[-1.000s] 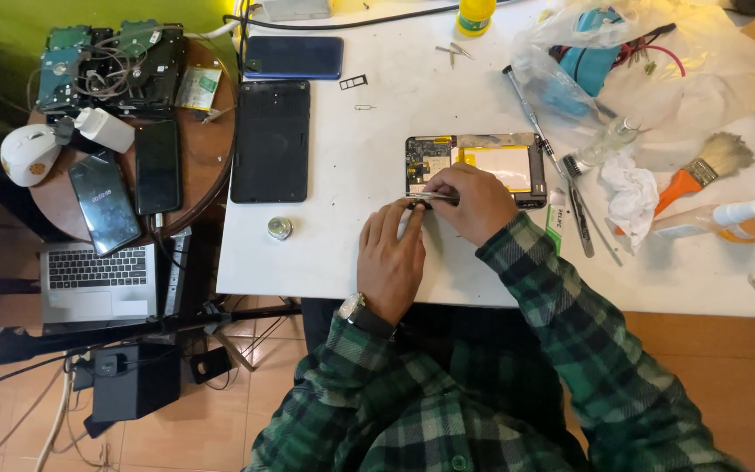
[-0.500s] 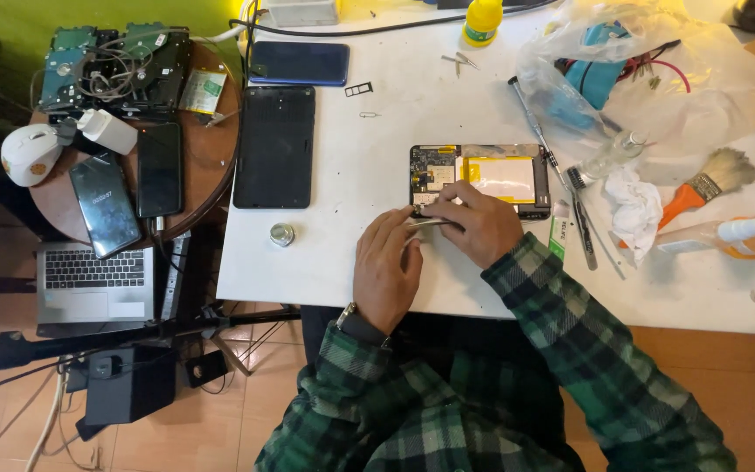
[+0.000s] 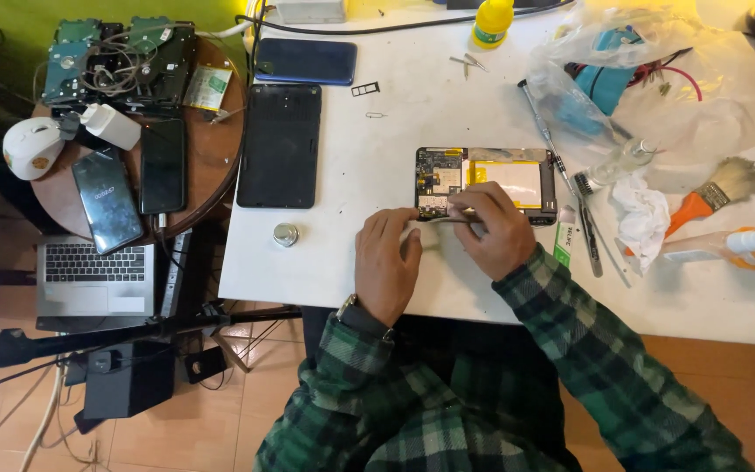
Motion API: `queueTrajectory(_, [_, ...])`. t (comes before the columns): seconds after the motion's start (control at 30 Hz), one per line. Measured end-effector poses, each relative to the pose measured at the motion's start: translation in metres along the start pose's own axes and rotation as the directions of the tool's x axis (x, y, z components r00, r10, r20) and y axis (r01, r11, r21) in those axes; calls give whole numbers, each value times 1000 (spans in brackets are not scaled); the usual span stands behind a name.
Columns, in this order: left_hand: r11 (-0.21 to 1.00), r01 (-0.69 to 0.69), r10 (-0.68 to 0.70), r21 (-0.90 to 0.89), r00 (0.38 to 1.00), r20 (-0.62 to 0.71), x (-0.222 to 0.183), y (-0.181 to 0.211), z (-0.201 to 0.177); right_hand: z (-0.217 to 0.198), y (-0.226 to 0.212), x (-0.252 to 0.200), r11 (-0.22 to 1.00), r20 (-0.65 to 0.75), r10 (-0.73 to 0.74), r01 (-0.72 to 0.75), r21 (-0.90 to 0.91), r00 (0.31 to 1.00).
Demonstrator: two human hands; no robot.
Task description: Assembling the internal components of a tablet frame using a precision screwdriver and tweezers.
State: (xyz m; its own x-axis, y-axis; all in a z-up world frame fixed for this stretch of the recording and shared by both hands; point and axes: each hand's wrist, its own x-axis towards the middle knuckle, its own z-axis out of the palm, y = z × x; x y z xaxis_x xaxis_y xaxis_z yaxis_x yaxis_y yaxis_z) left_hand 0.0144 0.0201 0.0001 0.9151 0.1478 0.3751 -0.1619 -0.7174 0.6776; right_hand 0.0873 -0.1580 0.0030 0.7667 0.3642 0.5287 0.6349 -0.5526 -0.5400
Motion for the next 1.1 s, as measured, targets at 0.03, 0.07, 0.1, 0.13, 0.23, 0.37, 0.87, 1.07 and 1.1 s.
queueTrajectory(0.03, [1000,2,-2,1,1000,1,7,-2,-1,-3,-1,1,1000,1,2,-2,2,1000])
queueTrajectory(0.07, [997,-49,48,59,998,30,14,-4,-2,-6,-2,2,999,-48,29,-27,48,998])
queueTrajectory(0.1, [988,-105,99,116,993,58,23,-6,-3,-10,-1,6,995,-100,55,-46,94,993])
queueTrajectory(0.13, [987,-108,102,118,993,56,27,-11,0,-11,-1,6,995,-103,53,-43,95,993])
queueTrajectory(0.23, [963,-220,197,155,969,153,41,-22,4,-14,2,7,982,-180,112,-82,168,977])
queueTrajectory(0.37, [966,-224,183,127,945,270,53,-16,-6,-13,3,7,984,-173,114,-87,158,978])
queueTrajectory(0.87, [894,-421,340,154,860,380,72,-23,-4,-5,16,0,968,-69,168,-152,201,983])
queueTrajectory(1.07, [894,-441,401,83,868,292,66,-23,-3,-3,17,-1,968,-62,175,-161,193,983])
queueTrajectory(1.1, [903,-426,397,60,879,264,65,-25,-3,-3,17,-1,970,-56,173,-160,184,983])
